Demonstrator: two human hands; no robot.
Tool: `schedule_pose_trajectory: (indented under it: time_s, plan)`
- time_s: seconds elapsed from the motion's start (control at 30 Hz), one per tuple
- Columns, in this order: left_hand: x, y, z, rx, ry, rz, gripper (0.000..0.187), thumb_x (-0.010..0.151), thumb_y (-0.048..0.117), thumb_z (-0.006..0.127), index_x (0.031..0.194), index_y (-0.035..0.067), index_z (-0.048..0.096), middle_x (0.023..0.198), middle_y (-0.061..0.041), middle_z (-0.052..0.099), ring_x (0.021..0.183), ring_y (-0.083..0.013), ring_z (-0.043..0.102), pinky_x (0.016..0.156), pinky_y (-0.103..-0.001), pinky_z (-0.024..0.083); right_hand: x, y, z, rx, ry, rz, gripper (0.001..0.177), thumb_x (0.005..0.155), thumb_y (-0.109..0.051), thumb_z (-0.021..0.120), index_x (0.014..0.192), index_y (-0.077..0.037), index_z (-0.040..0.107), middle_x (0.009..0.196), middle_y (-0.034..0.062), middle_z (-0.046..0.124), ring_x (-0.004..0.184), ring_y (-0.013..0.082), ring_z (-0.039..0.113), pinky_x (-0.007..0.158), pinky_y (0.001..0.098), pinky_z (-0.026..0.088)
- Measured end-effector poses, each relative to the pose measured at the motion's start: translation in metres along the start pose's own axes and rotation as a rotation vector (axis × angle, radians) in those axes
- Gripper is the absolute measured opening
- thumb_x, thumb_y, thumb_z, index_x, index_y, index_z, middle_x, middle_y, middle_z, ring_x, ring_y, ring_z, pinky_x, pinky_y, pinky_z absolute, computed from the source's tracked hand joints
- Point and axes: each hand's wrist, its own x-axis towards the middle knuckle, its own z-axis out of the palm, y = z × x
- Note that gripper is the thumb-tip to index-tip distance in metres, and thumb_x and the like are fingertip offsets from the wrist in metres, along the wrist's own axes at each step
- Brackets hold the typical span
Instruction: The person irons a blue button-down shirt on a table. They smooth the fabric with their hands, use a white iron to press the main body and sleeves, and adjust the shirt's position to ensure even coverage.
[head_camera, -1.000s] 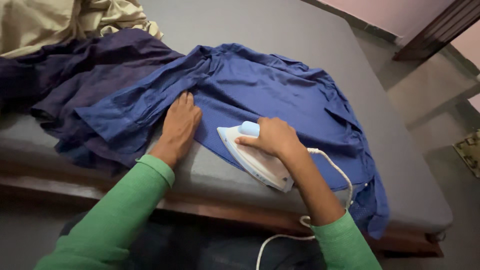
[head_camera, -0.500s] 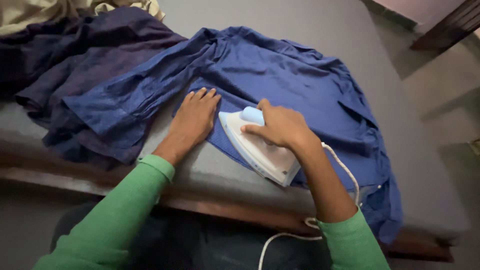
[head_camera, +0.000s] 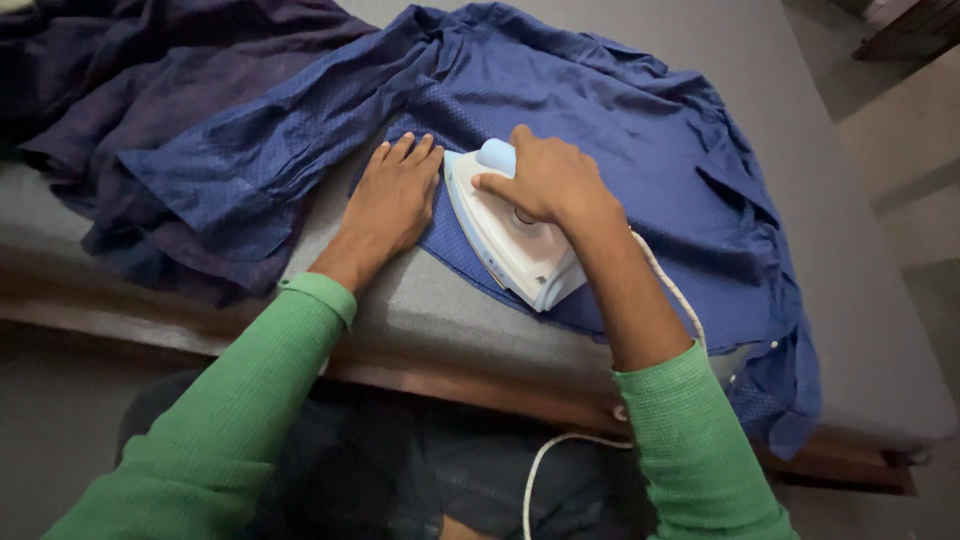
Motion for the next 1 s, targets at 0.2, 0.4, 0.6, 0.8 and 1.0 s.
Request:
schedule_pose_trajectory:
  time_s: [0.2, 0.4, 0.6, 0.8, 1.0]
  plan:
    - [0.001, 0.0, -0.003, -0.005, -0.014, -0.027, 0.043, 0.104, 0.02, 0.048, 0.141, 0.0, 0.057, 0.15, -0.018, 0.053, 0.141, -0.0373, 0.045, 0.118, -0.05, 0.032, -0.012, 0.006, -0.006, -0.04, -0.088, 0.01, 0.079, 0.081, -0.071, 0.066, 0.126, -0.007, 0.058, 0.11, 0.0266, 0.071, 0.106, 0.046, 0.067, 0.09, 0.055, 0.052]
    - [0.001, -0.002, 0.001, 0.015, -0.02, -0.013, 0.046, 0.103, 0.021, 0.047, 0.142, 0.0, 0.055, 0.151, -0.018, 0.053, 0.141, -0.0369, 0.045, 0.117, -0.05, 0.032, -0.038, 0.026, -0.007, -0.049, -0.153, 0.039, 0.08, 0.081, -0.073, 0.063, 0.127, -0.008, 0.057, 0.109, 0.0261, 0.072, 0.104, 0.0452, 0.069, 0.09, 0.0539, 0.053]
    - [0.0, -0.003, 0.004, 0.032, -0.018, -0.013, 0.046, 0.103, 0.022, 0.046, 0.143, 0.0, 0.055, 0.152, -0.017, 0.052, 0.141, -0.0362, 0.045, 0.117, -0.05, 0.032, -0.061, 0.046, -0.012, -0.038, -0.187, 0.087, 0.078, 0.08, -0.073, 0.062, 0.126, -0.01, 0.058, 0.109, 0.0249, 0.072, 0.104, 0.0438, 0.07, 0.089, 0.054, 0.053]
    - [0.003, -0.004, 0.006, 0.047, -0.04, -0.027, 0.046, 0.104, 0.024, 0.045, 0.143, 0.002, 0.054, 0.153, -0.016, 0.05, 0.142, -0.0355, 0.044, 0.117, -0.049, 0.032, -0.089, 0.055, -0.021, -0.042, -0.201, 0.133, 0.076, 0.08, -0.071, 0.062, 0.127, -0.011, 0.058, 0.099, 0.0215, 0.075, 0.099, 0.0415, 0.071, 0.088, 0.0519, 0.054]
    - [0.002, -0.005, 0.008, 0.055, -0.049, -0.03, 0.046, 0.104, 0.024, 0.045, 0.143, 0.002, 0.054, 0.153, -0.016, 0.05, 0.142, -0.0349, 0.044, 0.118, -0.049, 0.032, -0.105, 0.054, -0.025, -0.039, -0.192, 0.183, 0.074, 0.083, -0.069, 0.06, 0.126, -0.01, 0.059, 0.082, 0.0146, 0.077, 0.092, 0.0355, 0.074, 0.086, 0.0487, 0.055]
